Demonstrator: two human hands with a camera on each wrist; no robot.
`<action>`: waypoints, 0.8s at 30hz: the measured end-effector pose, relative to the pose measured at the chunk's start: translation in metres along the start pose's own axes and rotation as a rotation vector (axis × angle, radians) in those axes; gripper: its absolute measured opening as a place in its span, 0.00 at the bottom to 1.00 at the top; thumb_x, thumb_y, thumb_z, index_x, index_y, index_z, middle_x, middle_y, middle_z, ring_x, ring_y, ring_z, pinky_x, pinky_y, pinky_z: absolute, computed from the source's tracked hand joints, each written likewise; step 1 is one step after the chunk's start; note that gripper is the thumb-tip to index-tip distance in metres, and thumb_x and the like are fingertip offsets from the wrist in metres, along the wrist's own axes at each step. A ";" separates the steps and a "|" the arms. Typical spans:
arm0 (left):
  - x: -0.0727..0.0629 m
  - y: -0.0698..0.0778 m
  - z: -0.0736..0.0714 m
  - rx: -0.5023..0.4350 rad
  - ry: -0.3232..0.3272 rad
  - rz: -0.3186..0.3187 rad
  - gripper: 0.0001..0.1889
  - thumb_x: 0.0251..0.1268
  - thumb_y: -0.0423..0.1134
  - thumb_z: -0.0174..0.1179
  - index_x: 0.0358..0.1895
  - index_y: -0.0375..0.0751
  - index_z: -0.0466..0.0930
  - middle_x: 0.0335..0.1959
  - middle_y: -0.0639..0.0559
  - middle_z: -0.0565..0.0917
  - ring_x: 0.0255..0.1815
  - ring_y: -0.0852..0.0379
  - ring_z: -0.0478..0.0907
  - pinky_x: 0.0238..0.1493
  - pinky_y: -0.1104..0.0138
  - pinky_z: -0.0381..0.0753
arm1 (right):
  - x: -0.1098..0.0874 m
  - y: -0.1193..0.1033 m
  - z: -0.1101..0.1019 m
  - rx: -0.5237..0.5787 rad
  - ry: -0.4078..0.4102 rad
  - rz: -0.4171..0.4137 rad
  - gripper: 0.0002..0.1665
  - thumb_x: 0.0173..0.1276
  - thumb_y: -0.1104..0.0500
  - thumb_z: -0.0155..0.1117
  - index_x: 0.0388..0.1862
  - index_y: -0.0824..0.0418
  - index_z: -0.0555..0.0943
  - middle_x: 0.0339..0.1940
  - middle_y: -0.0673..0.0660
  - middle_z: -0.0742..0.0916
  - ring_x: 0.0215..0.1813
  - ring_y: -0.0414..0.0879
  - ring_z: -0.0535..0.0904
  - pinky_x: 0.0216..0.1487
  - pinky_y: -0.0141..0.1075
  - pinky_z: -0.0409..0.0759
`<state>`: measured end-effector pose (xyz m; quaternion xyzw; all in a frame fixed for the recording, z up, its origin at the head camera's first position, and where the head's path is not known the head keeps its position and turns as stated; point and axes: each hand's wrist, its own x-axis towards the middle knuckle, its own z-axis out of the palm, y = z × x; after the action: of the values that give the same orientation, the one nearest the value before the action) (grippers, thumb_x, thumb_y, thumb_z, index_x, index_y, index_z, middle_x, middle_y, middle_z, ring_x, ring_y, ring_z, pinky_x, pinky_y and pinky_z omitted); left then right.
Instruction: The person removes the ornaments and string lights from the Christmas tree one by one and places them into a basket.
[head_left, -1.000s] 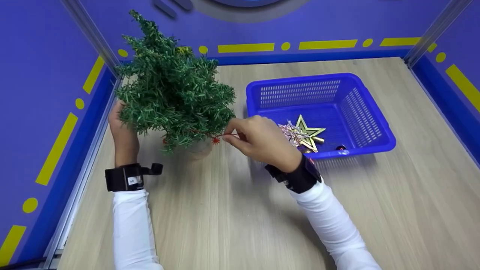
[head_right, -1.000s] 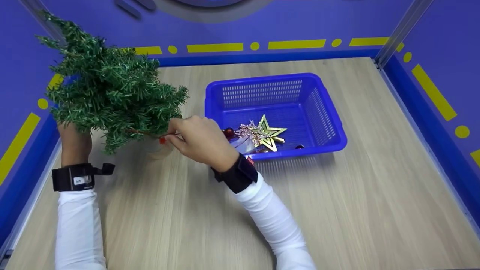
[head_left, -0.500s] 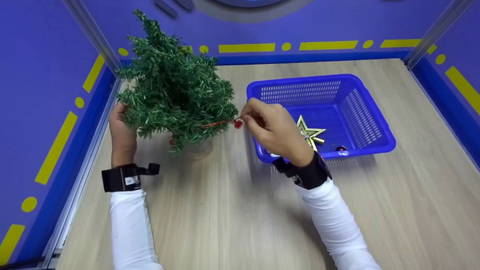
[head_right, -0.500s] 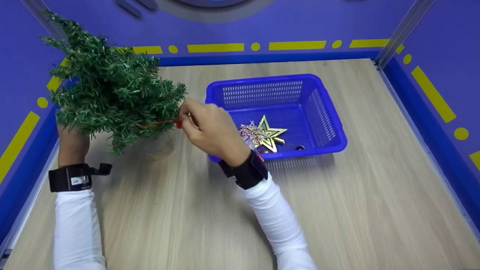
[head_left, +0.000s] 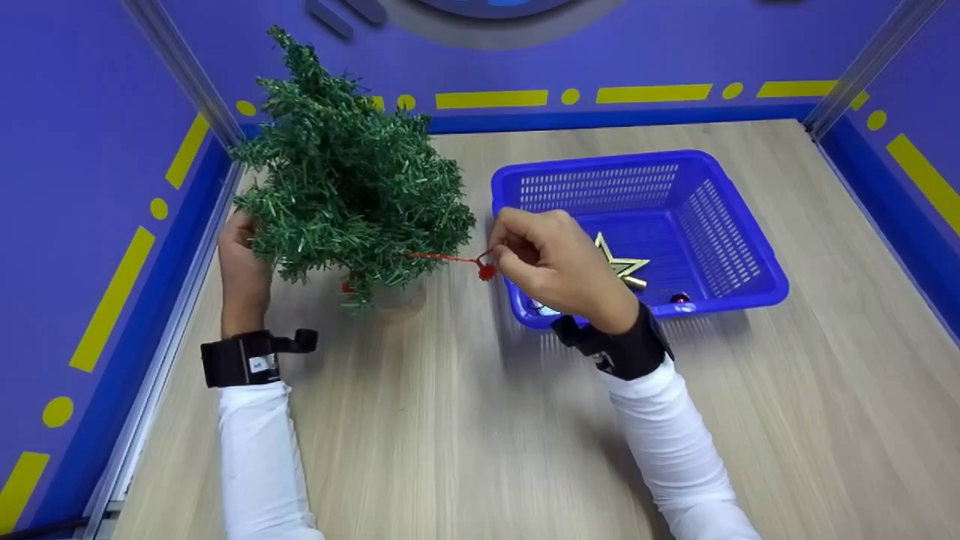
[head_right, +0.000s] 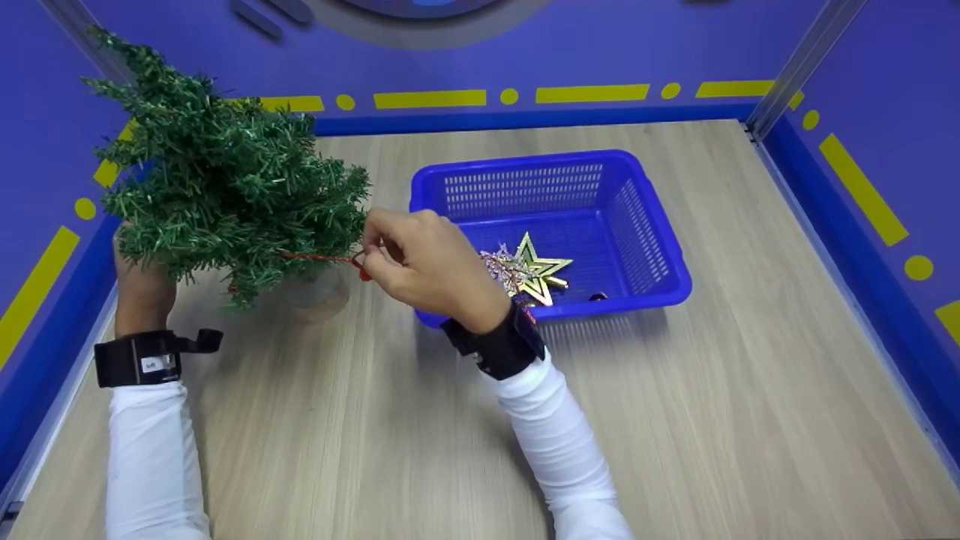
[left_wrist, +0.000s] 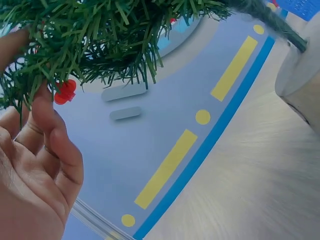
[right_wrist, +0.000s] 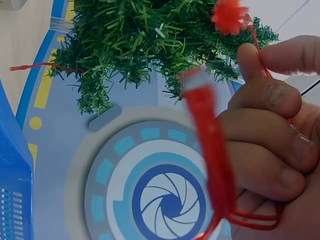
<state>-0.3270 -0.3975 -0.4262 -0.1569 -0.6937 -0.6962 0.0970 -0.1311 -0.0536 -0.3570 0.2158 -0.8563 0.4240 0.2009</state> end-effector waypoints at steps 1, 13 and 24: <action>0.001 -0.001 0.001 0.015 0.019 0.014 0.12 0.68 0.25 0.49 0.27 0.42 0.73 0.29 0.56 0.69 0.32 0.61 0.64 0.35 0.70 0.62 | 0.000 -0.001 0.000 0.005 0.008 -0.008 0.06 0.69 0.64 0.59 0.33 0.58 0.82 0.16 0.47 0.77 0.17 0.38 0.62 0.19 0.31 0.57; 0.001 -0.002 0.001 0.107 0.059 -0.019 0.16 0.68 0.24 0.51 0.24 0.47 0.70 0.22 0.58 0.68 0.25 0.61 0.63 0.29 0.68 0.62 | 0.002 -0.010 0.016 0.169 0.156 -0.164 0.07 0.76 0.68 0.57 0.42 0.64 0.82 0.19 0.51 0.75 0.18 0.38 0.62 0.19 0.31 0.58; 0.002 -0.003 0.003 0.145 0.090 0.009 0.17 0.64 0.22 0.49 0.22 0.47 0.62 0.22 0.58 0.65 0.24 0.61 0.60 0.29 0.68 0.59 | 0.001 -0.019 0.023 0.192 0.037 -0.237 0.06 0.73 0.68 0.59 0.41 0.62 0.83 0.18 0.50 0.74 0.18 0.36 0.62 0.19 0.30 0.59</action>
<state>-0.3296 -0.3943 -0.4281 -0.1213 -0.7364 -0.6501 0.1424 -0.1250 -0.0828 -0.3571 0.3256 -0.7767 0.4810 0.2436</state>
